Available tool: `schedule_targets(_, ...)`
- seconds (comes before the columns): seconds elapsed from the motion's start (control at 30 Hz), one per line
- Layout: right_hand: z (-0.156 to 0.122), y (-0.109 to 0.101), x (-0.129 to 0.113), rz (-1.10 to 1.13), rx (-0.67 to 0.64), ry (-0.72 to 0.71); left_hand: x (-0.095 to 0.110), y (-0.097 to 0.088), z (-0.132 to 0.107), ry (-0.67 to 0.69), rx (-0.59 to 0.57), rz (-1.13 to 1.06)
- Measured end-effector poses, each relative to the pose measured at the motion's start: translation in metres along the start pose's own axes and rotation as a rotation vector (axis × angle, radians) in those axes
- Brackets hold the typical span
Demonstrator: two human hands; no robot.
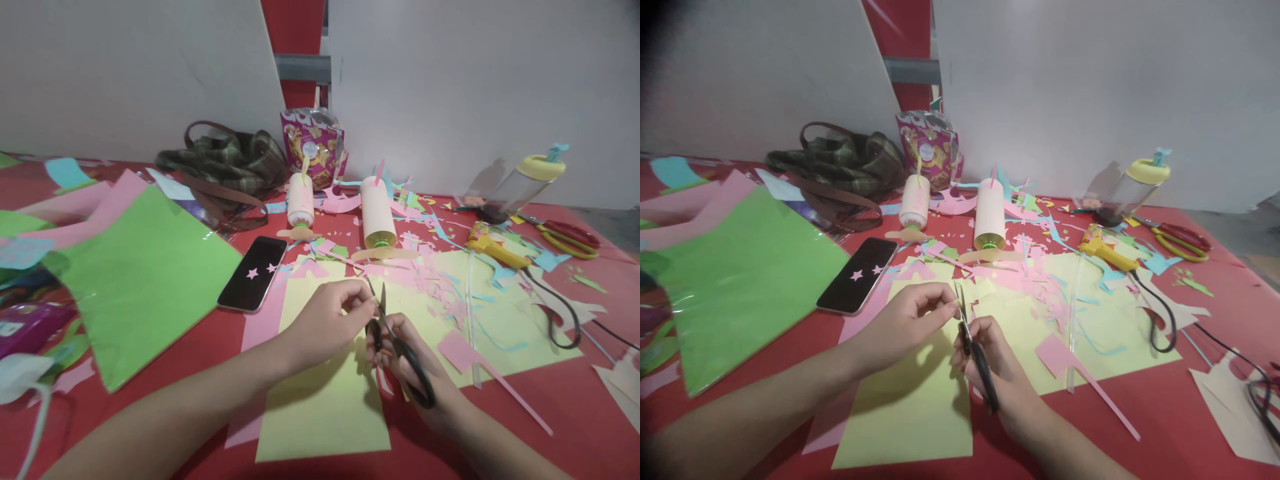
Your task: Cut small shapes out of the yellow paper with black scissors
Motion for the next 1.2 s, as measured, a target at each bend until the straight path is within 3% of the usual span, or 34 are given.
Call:
schedule_targets(0.43, -0.001, 0.002, -0.003, -0.003, -0.005, -0.034, -0.011, 0.007, -0.005, -0.093, 0.077, -0.215)
schedule_targets(0.63, -0.001, 0.002, -0.003, -0.014, 0.000, -0.038, -0.012, 0.012, -0.007, -0.129, 0.049, -0.320)
schedule_targets(1.2, 0.000, 0.001, 0.002, 0.003, -0.046, -0.027, -0.013, 0.010, -0.004, -0.071, 0.057, -0.183)
Point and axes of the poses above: each hand's wrist, its own z-axis towards the middle knuckle, its own y-axis out of the palm, x = y × z, the point moved 9 cm from there along z, towards the middle knuckle, and after that the axes turned 10 degrees about x, right-handed, at the moved point
